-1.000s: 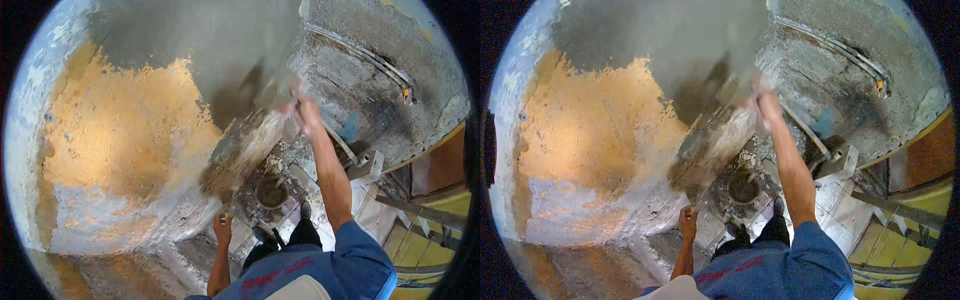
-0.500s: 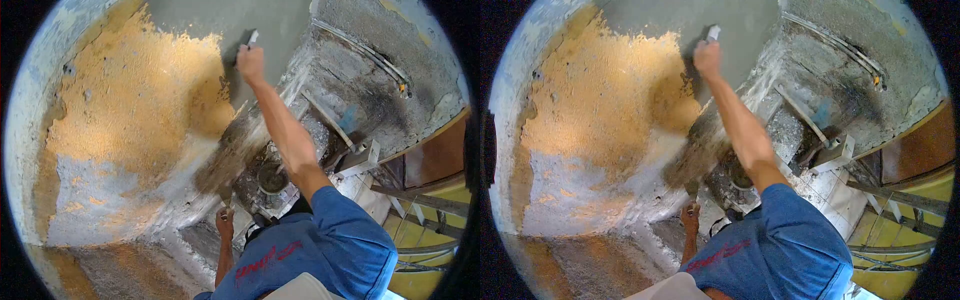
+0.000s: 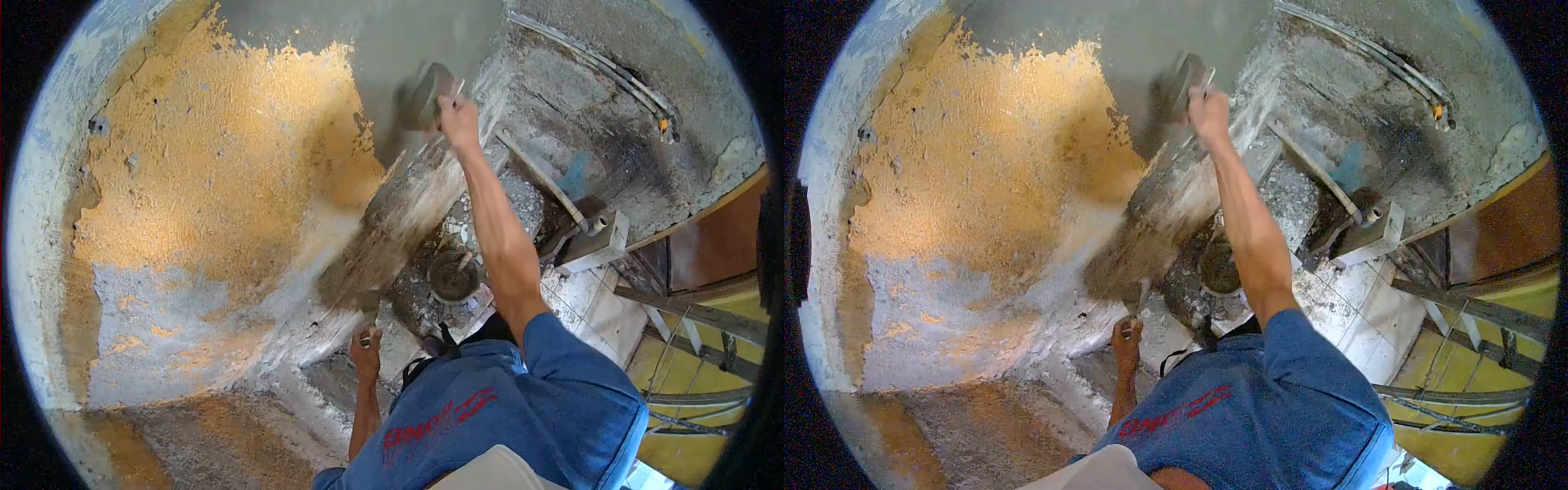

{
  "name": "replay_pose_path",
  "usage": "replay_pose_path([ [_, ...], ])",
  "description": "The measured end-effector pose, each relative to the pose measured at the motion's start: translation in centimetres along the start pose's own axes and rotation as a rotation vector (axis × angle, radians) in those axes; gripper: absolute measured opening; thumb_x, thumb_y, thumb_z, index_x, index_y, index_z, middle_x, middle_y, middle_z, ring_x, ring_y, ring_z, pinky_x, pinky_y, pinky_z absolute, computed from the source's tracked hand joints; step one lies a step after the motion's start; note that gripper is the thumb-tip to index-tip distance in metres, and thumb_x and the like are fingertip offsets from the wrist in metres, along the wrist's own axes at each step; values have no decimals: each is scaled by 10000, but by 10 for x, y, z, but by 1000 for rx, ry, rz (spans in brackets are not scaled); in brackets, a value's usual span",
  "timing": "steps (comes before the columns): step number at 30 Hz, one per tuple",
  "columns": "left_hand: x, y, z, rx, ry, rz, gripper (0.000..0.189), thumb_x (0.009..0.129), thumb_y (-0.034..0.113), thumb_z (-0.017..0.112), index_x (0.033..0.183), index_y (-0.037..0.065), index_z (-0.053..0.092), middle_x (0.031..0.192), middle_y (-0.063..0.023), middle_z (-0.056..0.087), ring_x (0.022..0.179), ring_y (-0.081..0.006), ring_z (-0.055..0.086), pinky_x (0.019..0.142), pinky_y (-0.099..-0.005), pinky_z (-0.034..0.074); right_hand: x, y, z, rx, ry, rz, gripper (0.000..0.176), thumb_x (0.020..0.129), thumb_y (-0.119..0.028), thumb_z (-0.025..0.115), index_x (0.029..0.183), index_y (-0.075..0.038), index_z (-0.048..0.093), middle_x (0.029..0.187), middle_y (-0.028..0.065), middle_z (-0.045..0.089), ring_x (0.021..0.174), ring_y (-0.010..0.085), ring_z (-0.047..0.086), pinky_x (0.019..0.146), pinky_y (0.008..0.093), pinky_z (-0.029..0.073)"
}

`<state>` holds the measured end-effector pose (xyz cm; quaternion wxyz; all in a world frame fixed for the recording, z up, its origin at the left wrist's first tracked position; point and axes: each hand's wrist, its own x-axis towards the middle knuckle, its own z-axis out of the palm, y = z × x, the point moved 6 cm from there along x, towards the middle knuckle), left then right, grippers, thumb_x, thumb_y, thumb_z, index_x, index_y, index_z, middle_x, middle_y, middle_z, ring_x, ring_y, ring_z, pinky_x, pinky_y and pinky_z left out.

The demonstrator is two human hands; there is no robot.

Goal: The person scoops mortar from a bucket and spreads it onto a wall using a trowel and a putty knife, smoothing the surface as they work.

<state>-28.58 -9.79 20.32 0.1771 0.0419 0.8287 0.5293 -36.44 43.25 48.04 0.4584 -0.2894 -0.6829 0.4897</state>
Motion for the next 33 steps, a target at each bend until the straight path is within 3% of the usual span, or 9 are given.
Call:
replay_pose_path([
  [4,-8,10,-1,90,3,55,430,890,336,781,1186,47,666,1040,-115,701,880,-220,650,771,-381,523,57,7,50,286,-102,77,217,929,-101,588,854,88,663,652,149,659,511,255,645,498,350,502],
  [8,-24,2,7,44,55,63,418,900,336,773,1185,49,670,1027,-110,706,855,-212,647,762,-383,524,59,-74,60,335,-151,21,225,927,-96,593,859,111,648,635,154,640,511,264,646,488,352,494],
  [15,-30,-3,37,9,0,83,395,914,322,761,1175,40,670,1003,-103,702,785,-177,643,680,-340,522,28,-173,-1,533,-199,37,210,935,-121,623,940,83,674,710,109,647,562,185,612,520,333,487],
  [20,-41,9,37,-20,-21,42,377,920,285,757,1184,34,661,970,-91,701,777,-152,635,663,-318,520,29,-97,-48,528,-176,21,220,945,-143,635,992,61,701,694,75,660,583,178,612,541,356,477],
  [22,-49,6,35,-18,-26,19,391,917,286,762,1190,27,655,963,-90,698,776,-149,632,660,-318,521,31,-45,-54,185,2,-171,242,965,-175,622,1031,46,696,698,90,668,592,220,640,565,368,501],
  [27,-59,-11,29,25,-28,-88,430,918,331,757,1176,2,656,971,-93,697,810,-166,640,723,-334,519,-8,-2,28,-226,23,-117,321,965,-200,602,1200,11,660,922,257,715,826,360,723,763,445,568],
  [29,-61,-22,24,48,-17,-25,465,921,375,746,1177,-2,658,988,-101,694,837,-187,647,797,-353,510,-31,-18,77,-128,167,-325,330,968,-208,602,1191,32,640,780,228,698,693,452,666,674,482,544],
  [31,-65,-21,21,49,-3,-49,462,921,374,746,1177,-1,660,985,-103,694,834,-187,645,795,-353,511,-54,-23,113,-150,421,-584,425,967,-213,630,1335,-4,589,911,252,710,743,435,688,679,487,540],
  [33,-63,-13,21,39,10,-49,459,922,373,745,1176,0,661,981,-104,695,831,-187,643,793,-354,511,-99,-14,122,-138,215,-511,473,939,-178,626,1383,-32,554,1064,249,690,855,419,695,737,479,558],
])
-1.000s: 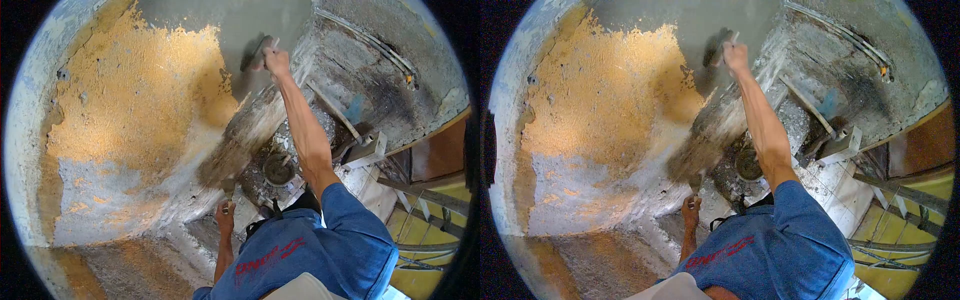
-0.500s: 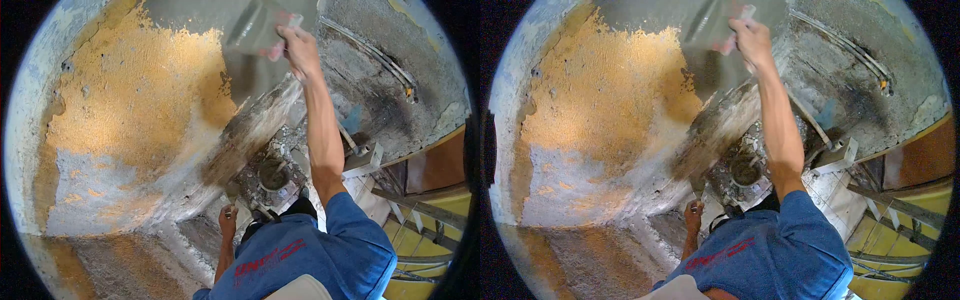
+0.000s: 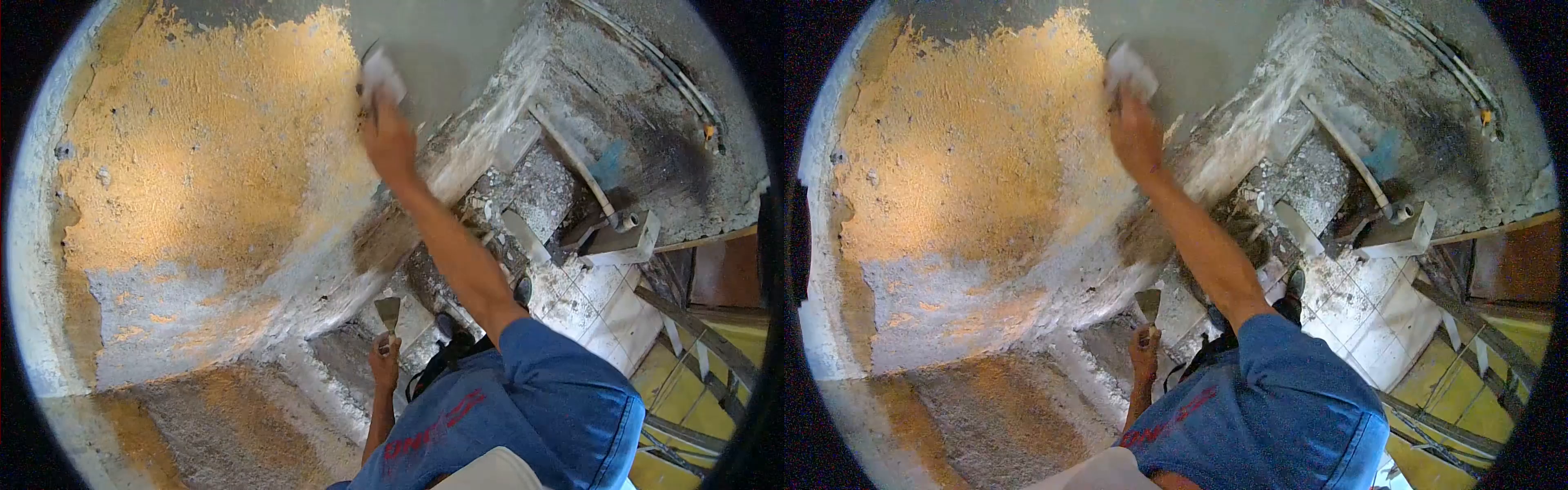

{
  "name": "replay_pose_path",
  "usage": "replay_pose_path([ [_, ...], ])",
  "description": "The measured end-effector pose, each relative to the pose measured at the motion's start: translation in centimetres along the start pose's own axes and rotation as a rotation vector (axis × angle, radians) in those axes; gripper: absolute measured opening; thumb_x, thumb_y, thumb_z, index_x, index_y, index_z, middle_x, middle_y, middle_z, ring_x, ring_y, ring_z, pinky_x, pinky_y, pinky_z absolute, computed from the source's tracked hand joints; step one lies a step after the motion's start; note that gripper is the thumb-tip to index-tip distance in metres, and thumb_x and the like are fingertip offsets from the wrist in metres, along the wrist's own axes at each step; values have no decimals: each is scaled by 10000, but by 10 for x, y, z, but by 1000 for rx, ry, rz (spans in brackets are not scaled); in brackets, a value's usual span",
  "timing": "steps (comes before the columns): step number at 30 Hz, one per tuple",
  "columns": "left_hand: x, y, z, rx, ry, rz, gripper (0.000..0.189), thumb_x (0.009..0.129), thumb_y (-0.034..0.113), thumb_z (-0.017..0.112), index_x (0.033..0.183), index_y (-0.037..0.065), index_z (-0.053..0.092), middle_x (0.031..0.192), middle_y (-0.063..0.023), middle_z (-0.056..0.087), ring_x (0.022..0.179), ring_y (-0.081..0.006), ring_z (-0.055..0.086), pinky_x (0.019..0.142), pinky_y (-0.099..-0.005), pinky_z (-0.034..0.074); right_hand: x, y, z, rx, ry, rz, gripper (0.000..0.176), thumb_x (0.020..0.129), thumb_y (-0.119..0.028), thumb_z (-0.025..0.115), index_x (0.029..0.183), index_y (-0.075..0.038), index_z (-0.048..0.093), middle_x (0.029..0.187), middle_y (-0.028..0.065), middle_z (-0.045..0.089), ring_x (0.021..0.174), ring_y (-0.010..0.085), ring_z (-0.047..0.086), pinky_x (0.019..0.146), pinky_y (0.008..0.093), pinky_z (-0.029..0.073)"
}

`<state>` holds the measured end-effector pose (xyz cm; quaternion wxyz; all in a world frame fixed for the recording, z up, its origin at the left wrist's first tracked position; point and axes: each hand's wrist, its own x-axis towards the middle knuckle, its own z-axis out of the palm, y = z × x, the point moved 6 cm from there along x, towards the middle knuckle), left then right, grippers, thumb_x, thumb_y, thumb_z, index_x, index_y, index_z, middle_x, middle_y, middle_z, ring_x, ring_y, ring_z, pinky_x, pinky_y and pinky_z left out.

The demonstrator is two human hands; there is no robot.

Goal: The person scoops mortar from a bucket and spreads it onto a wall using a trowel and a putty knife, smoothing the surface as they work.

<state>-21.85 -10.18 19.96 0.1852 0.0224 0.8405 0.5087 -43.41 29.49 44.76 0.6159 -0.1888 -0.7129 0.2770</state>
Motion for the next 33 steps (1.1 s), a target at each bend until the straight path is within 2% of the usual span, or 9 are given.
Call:
replay_pose_path([
  [3,-7,17,-2,21,30,-7,445,919,362,750,1172,6,665,958,-98,696,828,-181,639,762,-351,517,-42,-4,-44,80,-251,128,523,913,-139,616,1425,-72,532,1214,252,669,935,409,701,772,475,575],
  [9,1,28,3,-40,47,-57,434,907,333,768,1168,2,664,959,-82,686,806,-155,620,698,-312,509,46,77,-86,-27,-197,392,434,928,-156,616,1347,-48,591,966,275,704,804,438,689,692,502,554],
  [11,0,40,7,-100,6,-68,430,904,331,770,1168,7,673,972,-89,689,816,-151,626,704,-304,511,53,112,-47,-192,-216,393,348,951,-165,592,1257,-7,647,863,247,679,749,427,664,668,495,518],
  [18,3,26,31,-93,-37,-135,438,911,318,764,1197,2,665,992,-98,697,846,-150,639,716,-297,517,11,-1,-68,195,-255,173,377,970,-229,582,1236,34,624,935,274,695,880,488,666,774,529,527],
  [21,9,22,37,-174,-44,-107,438,907,309,772,1194,-5,665,994,-99,702,832,-150,642,705,-297,521,38,53,-80,-42,-226,133,384,970,-231,588,1273,3,612,949,273,694,848,489,669,738,529,535],
  [23,5,37,35,-145,-22,-92,432,905,305,776,1185,-7,672,998,-104,707,813,-149,645,698,-300,525,81,80,-77,-204,-301,344,381,956,-207,612,1295,-32,618,946,272,692,826,484,674,721,531,540],
  [27,4,26,37,-139,-35,-118,445,906,306,777,1201,-8,665,1001,-101,709,797,-147,645,692,-297,522,79,57,-36,-181,-244,335,311,951,-177,622,1224,-29,637,930,262,696,833,483,674,732,541,538],
  [29,3,26,40,-155,-36,-115,452,912,306,775,1213,-11,656,1006,-100,709,812,-144,645,695,-296,520,50,9,-44,14,-88,-44,333,941,-176,617,1226,-6,633,838,269,693,774,459,684,703,537,545],
  [33,6,23,40,-206,-44,-139,456,919,311,768,1221,-10,648,1012,-95,707,831,-141,641,708,-295,520,55,25,-86,168,-172,75,326,933,-162,625,1213,4,645,831,264,694,741,451,678,686,515,552],
])
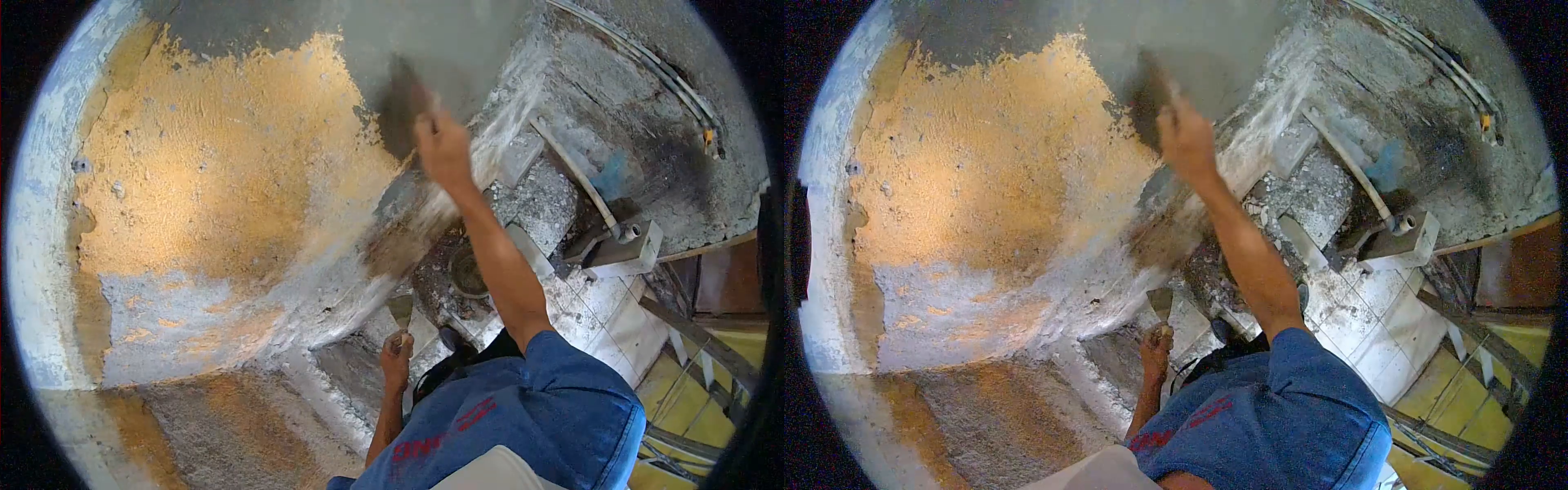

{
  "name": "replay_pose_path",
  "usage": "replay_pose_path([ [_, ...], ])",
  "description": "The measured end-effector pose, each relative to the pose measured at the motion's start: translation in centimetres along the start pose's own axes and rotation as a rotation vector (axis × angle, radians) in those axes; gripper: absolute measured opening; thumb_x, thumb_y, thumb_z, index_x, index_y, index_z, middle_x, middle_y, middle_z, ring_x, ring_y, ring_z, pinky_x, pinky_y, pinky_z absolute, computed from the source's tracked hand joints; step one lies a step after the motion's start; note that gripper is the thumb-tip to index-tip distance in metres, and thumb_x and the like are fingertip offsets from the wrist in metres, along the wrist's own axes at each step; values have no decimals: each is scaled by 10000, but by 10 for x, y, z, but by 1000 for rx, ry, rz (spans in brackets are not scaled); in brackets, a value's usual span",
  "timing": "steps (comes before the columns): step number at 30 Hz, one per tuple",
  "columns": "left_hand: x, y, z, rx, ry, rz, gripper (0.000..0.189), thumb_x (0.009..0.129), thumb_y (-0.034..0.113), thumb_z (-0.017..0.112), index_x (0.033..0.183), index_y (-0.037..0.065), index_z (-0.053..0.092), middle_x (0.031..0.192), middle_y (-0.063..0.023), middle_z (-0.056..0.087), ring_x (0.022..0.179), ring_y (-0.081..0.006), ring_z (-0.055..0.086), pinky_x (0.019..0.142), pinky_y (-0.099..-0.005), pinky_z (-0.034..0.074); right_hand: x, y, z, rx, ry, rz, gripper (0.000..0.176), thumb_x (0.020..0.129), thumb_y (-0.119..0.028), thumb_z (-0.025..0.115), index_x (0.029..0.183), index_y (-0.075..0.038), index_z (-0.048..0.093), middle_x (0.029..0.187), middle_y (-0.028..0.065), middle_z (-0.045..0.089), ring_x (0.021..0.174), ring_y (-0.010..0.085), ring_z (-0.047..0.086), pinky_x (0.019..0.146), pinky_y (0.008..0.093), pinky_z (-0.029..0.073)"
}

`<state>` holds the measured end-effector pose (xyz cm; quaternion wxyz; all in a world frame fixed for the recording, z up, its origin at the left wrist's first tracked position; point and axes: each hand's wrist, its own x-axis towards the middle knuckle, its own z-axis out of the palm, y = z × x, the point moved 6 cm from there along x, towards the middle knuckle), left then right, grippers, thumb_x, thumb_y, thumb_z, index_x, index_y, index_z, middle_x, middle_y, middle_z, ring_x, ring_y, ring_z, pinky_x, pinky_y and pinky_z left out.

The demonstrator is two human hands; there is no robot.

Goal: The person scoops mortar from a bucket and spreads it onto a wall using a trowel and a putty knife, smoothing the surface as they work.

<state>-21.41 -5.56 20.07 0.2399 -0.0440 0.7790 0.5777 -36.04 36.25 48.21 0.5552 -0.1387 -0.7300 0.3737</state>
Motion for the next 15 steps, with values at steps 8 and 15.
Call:
replay_pose_path([
  [8,6,-20,-9,-112,-40,-5,396,929,236,766,1221,2,637,1011,-75,702,882,-127,640,744,-280,512,27,2,94,-268,45,2,397,942,-103,592,1324,1,567,1132,261,674,777,395,697,673,476,563],
  [15,4,-1,-1,-30,-29,38,370,933,220,759,1212,7,643,996,-66,705,886,-129,647,755,-277,514,-83,-12,20,-130,-197,-213,526,986,-114,561,1502,-115,462,1428,157,580,1074,352,700,812,387,621],
])
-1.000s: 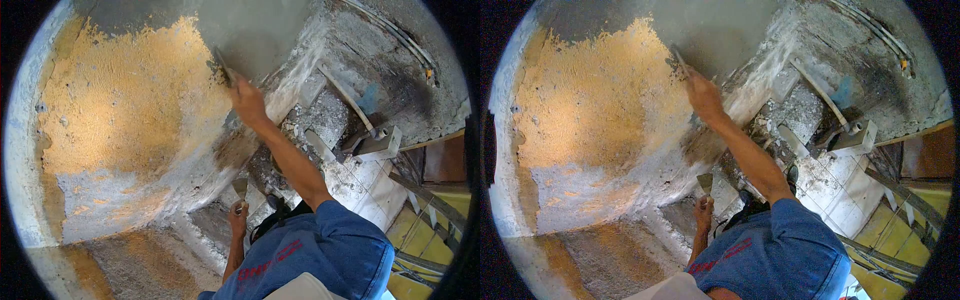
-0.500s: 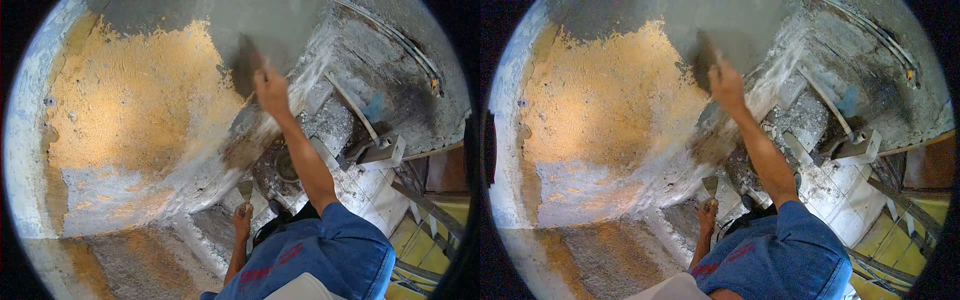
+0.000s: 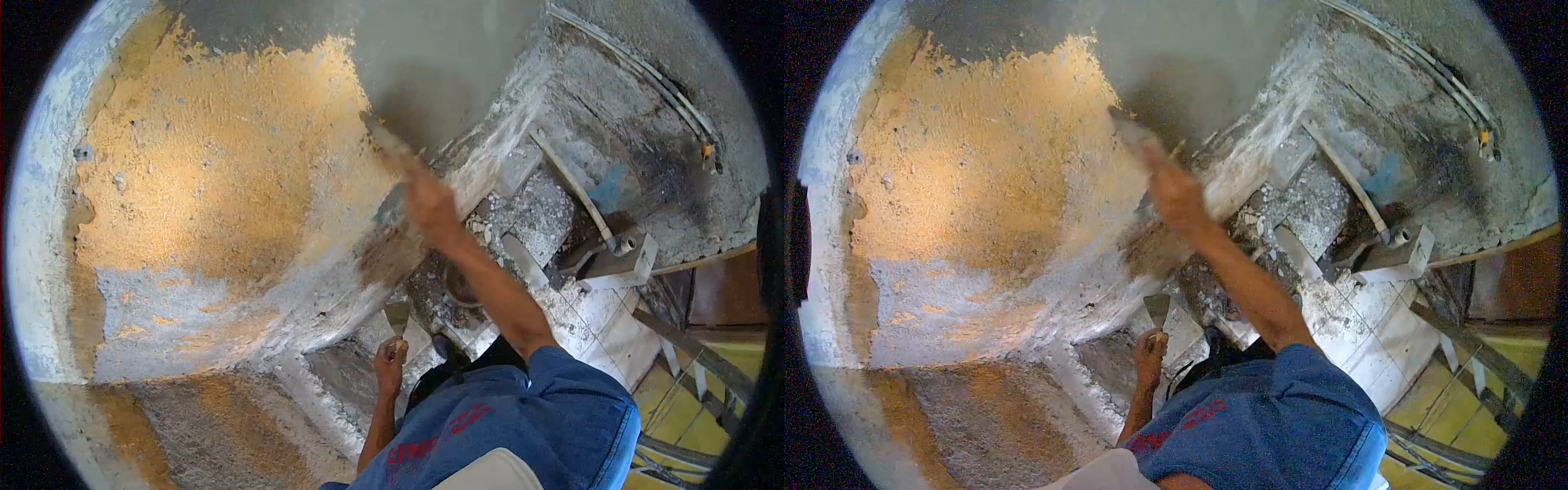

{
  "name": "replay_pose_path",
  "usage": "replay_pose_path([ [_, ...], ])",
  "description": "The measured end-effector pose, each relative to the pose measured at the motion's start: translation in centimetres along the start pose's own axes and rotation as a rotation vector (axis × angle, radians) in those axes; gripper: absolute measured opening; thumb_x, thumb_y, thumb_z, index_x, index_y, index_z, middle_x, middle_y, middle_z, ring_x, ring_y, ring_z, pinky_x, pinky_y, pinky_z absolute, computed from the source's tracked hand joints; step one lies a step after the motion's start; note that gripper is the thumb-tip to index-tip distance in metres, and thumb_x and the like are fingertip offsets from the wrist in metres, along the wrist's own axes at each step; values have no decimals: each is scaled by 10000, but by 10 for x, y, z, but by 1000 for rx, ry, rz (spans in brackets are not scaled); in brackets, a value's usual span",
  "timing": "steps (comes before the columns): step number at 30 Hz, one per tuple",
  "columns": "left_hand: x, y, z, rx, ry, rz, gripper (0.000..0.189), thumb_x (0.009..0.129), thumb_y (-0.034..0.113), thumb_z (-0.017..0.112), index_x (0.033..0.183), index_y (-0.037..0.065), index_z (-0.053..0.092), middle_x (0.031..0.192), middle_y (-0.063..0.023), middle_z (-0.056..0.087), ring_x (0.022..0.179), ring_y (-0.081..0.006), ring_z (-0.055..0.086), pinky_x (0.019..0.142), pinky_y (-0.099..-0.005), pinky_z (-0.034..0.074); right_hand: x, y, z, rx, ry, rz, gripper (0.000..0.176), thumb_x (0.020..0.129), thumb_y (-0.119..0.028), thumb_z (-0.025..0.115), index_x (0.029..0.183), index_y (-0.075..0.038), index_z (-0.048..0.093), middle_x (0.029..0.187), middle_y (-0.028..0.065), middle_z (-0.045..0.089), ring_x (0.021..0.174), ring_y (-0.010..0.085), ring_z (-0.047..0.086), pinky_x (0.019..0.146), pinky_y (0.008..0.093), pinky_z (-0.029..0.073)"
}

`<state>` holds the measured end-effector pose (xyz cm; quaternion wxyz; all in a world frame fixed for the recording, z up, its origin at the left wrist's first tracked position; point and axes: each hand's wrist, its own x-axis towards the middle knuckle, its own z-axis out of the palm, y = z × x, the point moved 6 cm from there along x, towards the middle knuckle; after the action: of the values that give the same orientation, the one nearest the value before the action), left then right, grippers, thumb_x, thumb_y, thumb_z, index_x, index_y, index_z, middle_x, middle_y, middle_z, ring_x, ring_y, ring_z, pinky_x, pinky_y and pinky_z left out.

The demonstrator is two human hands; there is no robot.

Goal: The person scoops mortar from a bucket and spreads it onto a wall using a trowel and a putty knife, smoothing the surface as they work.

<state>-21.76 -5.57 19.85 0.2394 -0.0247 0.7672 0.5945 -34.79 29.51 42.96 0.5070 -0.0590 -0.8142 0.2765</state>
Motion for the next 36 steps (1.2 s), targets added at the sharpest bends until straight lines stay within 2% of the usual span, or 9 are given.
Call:
replay_pose_path([
  [3,-4,12,3,-34,30,-30,375,930,222,758,1211,3,641,992,-68,705,893,-134,653,768,-276,516,69,48,-62,-151,38,2,504,981,-77,576,1478,-126,504,1426,140,586,1170,308,670,895,423,599],
  [7,0,-1,14,-9,39,-17,380,929,217,757,1214,-3,637,986,-74,702,902,-136,651,785,-282,515,168,76,-85,-221,210,-246,513,923,-29,620,1426,-121,568,1418,141,594,1186,330,658,931,452,569],
  [9,-4,-3,23,2,48,-11,376,929,214,756,1213,-2,638,981,-73,700,898,-132,646,783,-284,514,188,70,-66,-354,183,-511,509,906,-97,605,1413,-123,569,1409,135,591,1242,343,606,1084,480,466],
  [19,-20,-54,89,-64,89,-231,339,946,199,741,1222,31,640,986,-42,690,842,-101,614,724,-263,494,38,145,43,-220,43,-462,502,879,-124,600,1378,-73,589,1483,122,520,1349,383,497,1153,555,377],
  [24,-24,-52,103,24,82,-238,344,967,208,709,1249,28,626,1001,-40,683,827,-115,601,723,-269,487,-74,164,49,-201,-205,-340,498,873,-89,598,1371,-64,599,1484,146,521,1357,369,505,1146,528,400],
  [25,-24,-51,101,31,77,-222,344,967,208,709,1249,28,626,1001,-40,683,827,-115,601,723,-269,487,-87,174,40,-99,-217,-148,484,906,-83,579,1389,-48,580,1480,169,522,1337,367,529,1128,495,425],
  [31,-16,-2,103,53,19,-214,364,962,228,719,1241,16,622,985,-49,688,819,-111,605,710,-272,495,4,152,-43,241,-44,492,452,1014,-107,510,1448,17,493,1426,219,567,1260,373,600,1042,377,500],
  [34,-3,-11,90,68,-13,-138,343,961,197,715,1241,20,624,998,-52,689,841,-110,605,726,-263,485,27,140,3,53,116,422,469,1035,-123,506,1487,-9,457,1349,213,630,1215,362,631,1019,366,496],
  [36,-3,-2,80,82,-29,-118,343,960,192,715,1243,22,623,1002,-54,689,846,-109,604,733,-260,481,17,111,61,100,-10,544,508,1026,-107,506,1520,-37,407,1398,232,586,1059,326,671,873,385,553],
])
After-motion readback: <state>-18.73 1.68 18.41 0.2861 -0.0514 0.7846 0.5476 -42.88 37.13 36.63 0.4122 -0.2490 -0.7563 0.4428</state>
